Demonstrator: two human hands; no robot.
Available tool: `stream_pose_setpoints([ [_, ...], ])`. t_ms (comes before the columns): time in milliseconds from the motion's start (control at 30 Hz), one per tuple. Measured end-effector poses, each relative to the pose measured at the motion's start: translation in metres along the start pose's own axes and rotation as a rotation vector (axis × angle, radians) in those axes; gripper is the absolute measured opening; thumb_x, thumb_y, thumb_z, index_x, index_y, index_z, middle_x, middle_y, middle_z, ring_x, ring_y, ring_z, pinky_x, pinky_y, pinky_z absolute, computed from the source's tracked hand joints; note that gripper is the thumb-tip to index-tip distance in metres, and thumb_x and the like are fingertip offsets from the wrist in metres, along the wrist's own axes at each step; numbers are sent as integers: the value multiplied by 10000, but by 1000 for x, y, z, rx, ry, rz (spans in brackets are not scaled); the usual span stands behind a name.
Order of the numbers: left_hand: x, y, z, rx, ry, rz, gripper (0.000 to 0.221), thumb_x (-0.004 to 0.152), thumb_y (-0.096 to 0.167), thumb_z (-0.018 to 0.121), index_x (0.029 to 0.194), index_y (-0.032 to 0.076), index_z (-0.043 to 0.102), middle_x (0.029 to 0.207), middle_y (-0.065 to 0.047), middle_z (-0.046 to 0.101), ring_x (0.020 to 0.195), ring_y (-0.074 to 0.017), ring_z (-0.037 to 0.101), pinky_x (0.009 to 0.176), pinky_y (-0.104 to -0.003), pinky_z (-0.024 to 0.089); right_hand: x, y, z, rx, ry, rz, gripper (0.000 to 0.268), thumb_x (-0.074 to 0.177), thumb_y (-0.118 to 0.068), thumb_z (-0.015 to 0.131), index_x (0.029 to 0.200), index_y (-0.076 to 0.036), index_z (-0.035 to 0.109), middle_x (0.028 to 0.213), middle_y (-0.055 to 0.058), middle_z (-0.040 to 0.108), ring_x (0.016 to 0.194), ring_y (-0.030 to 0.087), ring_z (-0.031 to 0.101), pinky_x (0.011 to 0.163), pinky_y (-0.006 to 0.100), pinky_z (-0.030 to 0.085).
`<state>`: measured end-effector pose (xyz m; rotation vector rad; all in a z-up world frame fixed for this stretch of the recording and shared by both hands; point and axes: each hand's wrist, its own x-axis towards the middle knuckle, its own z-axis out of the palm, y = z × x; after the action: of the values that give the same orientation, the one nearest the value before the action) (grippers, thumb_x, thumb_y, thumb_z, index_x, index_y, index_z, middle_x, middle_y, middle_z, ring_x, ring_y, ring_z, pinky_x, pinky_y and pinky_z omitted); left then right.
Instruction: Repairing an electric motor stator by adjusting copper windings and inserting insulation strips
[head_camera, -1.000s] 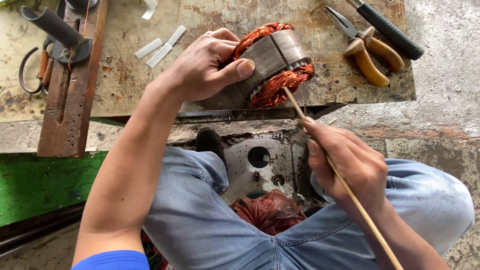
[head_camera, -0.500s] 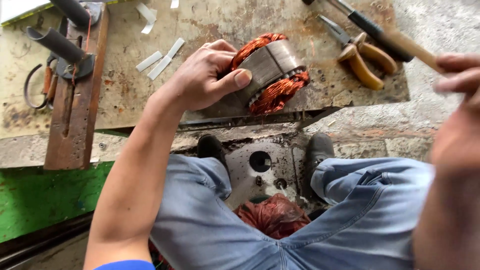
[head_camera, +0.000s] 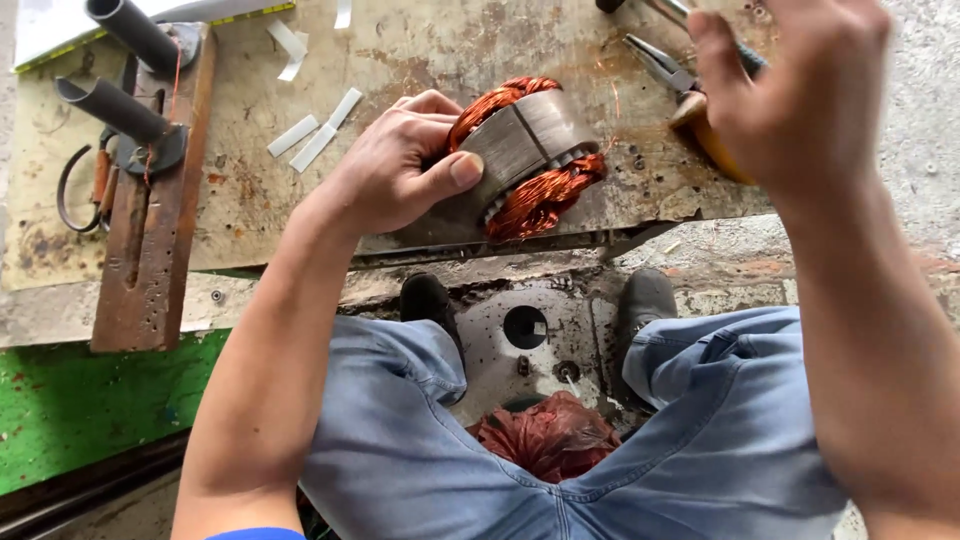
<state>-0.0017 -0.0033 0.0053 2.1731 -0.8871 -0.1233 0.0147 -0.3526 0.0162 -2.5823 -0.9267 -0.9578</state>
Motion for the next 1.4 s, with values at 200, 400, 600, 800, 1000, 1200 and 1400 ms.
stream_pose_setpoints([
  [200, -1, 1, -1, -3, -12, -43, 823, 913, 790, 275, 840, 99, 718, 960, -73, 686, 1080, -211, 590, 930, -473, 444, -13, -72, -37, 941, -151, -55, 175, 858, 175, 701, 953, 30, 729, 865, 121, 786, 710, 150, 771, 601, 118, 694],
  [400, 1, 2, -1, 14, 3, 27, 785, 966, 723, 301, 839, 62, 706, 989, -101, 693, 1064, -242, 584, 924, -465, 430, -27, -93, -6, 433, -307, -154, 440, 936, -69, 776, 1357, -83, 648, 1093, 106, 742, 831, 201, 730, 753, 329, 662],
  [600, -1, 1, -1, 16, 0, -1, 784, 958, 737, 296, 790, 70, 672, 984, -97, 680, 1058, -235, 590, 914, -469, 432, -24, -104, -6, 492, -261, -53, 357, 941, -45, 773, 1290, -70, 700, 1076, 102, 718, 855, 199, 703, 765, 359, 644],
  [800, -1, -2, 0, 27, -1, -9, 766, 959, 732, 307, 761, 76, 649, 948, -88, 639, 1017, -228, 585, 897, -442, 435, -24, -109, -7, 468, -234, -6, 311, 960, -102, 777, 1264, -60, 726, 1022, 99, 731, 798, 185, 700, 705, 350, 628],
  [1000, -1, -2, 0, 10, -6, -10, 760, 962, 729, 310, 762, 74, 639, 951, -91, 636, 1040, -229, 578, 883, -435, 443, -34, -112, 1, 447, -197, 8, 275, 957, -113, 792, 1222, -61, 741, 982, 93, 750, 812, 209, 710, 720, 374, 619],
  [1200, -1, 0, -1, 4, -2, -24, 756, 946, 750, 313, 755, 83, 615, 919, -79, 600, 997, -220, 568, 874, -421, 450, -40, -122, 4, 122, -145, -109, 229, 1020, -142, 720, 1249, -139, 720, 950, 36, 761, 735, 149, 692, 604, 320, 568],
  [1400, -1, 2, 0, 27, 4, 16, 759, 969, 741, 283, 761, 84, 603, 914, -79, 617, 995, -231, 570, 894, -438, 434, -50, -123, 12, -53, -88, -155, 326, 984, -55, 713, 1303, -118, 704, 1032, 59, 777, 747, 125, 700, 577, 285, 555],
])
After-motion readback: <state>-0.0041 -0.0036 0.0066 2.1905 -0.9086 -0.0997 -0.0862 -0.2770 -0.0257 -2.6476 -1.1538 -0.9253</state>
